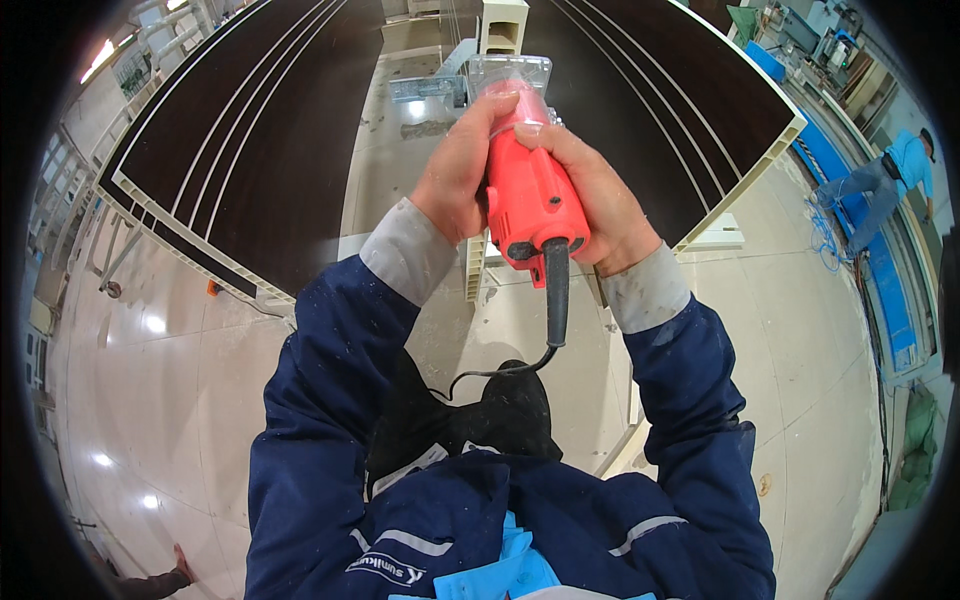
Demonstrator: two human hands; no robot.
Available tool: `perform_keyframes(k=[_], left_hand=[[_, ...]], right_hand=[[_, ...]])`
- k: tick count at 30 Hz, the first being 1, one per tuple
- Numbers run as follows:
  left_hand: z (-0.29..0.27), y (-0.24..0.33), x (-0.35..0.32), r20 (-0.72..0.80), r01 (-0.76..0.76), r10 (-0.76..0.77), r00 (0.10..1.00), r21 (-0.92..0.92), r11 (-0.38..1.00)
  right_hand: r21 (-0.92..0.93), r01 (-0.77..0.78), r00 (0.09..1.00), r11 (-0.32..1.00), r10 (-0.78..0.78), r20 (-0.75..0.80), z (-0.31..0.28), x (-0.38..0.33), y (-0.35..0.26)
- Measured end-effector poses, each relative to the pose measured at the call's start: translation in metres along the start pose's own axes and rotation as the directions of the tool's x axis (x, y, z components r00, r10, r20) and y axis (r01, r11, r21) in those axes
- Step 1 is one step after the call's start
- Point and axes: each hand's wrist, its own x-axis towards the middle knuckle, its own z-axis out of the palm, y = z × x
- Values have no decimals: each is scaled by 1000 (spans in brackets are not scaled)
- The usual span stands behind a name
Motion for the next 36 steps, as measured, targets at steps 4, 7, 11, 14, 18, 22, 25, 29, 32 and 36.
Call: perform_keyframes(k=[4,7,11,14,18,22,25,29,32,36], left_hand=[[6,8,-1,24,33,-32,999,-29,999],[6,-1,-14,81,-150,145,986,65,986],[-5,-47,-49,136,-311,285,949,244,918],[-27,-84,-87,-34,69,-61,998,388,919],[-42,-133,-110,111,69,-141,984,493,867],[-106,-87,-90,223,187,-721,656,878,441],[-149,-52,-25,-96,86,-435,896,995,-43],[-165,-58,23,-66,95,267,961,991,-96],[-157,-79,42,-2,-3,478,879,1000,10],[-158,-85,49,81,-62,538,839,997,-54]], right_hand=[[-7,-3,1000,1000,3,17,5,2,-8],[20,0,999,1000,-1,34,2,-2,-3],[-69,-95,995,993,95,-3,-18,-41,34],[-28,-120,984,992,123,132,-40,-75,82],[-82,-55,998,995,55,-11,-71,-118,141],[-44,-53,984,998,44,-174,-100,-167,159],[13,-68,954,998,68,-291,-111,-194,160],[-30,-97,931,995,80,-357,-114,-198,138],[-70,-170,926,983,135,-352,-107,-190,116],[-83,-123,930,989,86,-357,-95,-184,116]])
